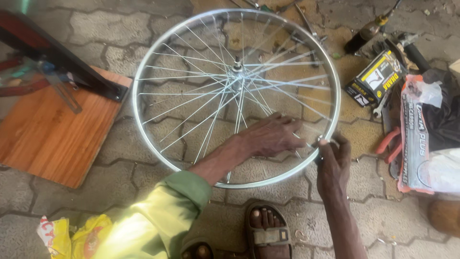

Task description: The person adjusts the tension of bicycle wheel spokes using a spoke wrench. They rotate the wheel and tighten individual spokes at the rim to true the wheel.

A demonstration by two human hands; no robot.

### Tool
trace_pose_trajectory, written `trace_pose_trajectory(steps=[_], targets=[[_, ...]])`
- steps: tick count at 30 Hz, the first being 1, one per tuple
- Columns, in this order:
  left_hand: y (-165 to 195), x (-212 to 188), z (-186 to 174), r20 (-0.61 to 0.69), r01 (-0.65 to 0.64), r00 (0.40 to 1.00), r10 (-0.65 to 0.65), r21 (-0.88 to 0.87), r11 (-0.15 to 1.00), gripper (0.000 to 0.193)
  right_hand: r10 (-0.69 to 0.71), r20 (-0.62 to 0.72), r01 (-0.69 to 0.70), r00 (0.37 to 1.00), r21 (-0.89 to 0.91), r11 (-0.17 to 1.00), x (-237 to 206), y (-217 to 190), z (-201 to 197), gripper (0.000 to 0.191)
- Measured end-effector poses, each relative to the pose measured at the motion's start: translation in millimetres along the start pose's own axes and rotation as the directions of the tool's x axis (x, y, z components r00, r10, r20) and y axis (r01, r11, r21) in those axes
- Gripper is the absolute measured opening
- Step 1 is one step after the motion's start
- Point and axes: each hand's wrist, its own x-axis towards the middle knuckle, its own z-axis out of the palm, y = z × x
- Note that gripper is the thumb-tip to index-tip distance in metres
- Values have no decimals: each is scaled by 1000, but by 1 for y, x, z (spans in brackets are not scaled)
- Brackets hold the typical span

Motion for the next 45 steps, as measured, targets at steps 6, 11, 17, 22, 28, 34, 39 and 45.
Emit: trace_pose_trajectory(steps=[6, 11, 17, 22, 28, 34, 39, 45], targets=[[29, -9, -15, -238, 88, 968, -78, 31, 996, 22, -124, 39, 121, 991, 81, 989, 21, -2, -2, 33], [27, -25, 0, 212, 484, 875, -436, -362, 796, 10, -250, 80, 248, 965, 40, 968, 45, -8, -15, 25], [14, 6, 35, 319, 514, 858, -403, -497, 699, 9, -151, 60, 154, 987, -54, 987, 69, -13, -6, 39], [4, 28, 10, 598, 745, 667, -445, -517, 421, 18, -141, 102, 150, 985, -90, 985, 73, -15, -11, 45], [11, 40, -17, 616, 787, 603, -507, -566, 248, 12, -44, 28, 46, 999, -85, 995, 59, 19, -45, 32], [12, 42, -14, 574, 753, 608, -549, -636, 169, 10, -184, 3, 132, 983, -712, 689, 38, 54, -78, 19], [7, 37, -3, 557, 745, 607, -567, -648, 161, 17, -466, 351, 538, 812, -760, 365, 14, 77, -71, 31], [5, 37, 5, 396, 618, 739, -544, -720, 315, 22, -353, 336, 440, 873, -855, 274, 15, 95, -70, 24]])
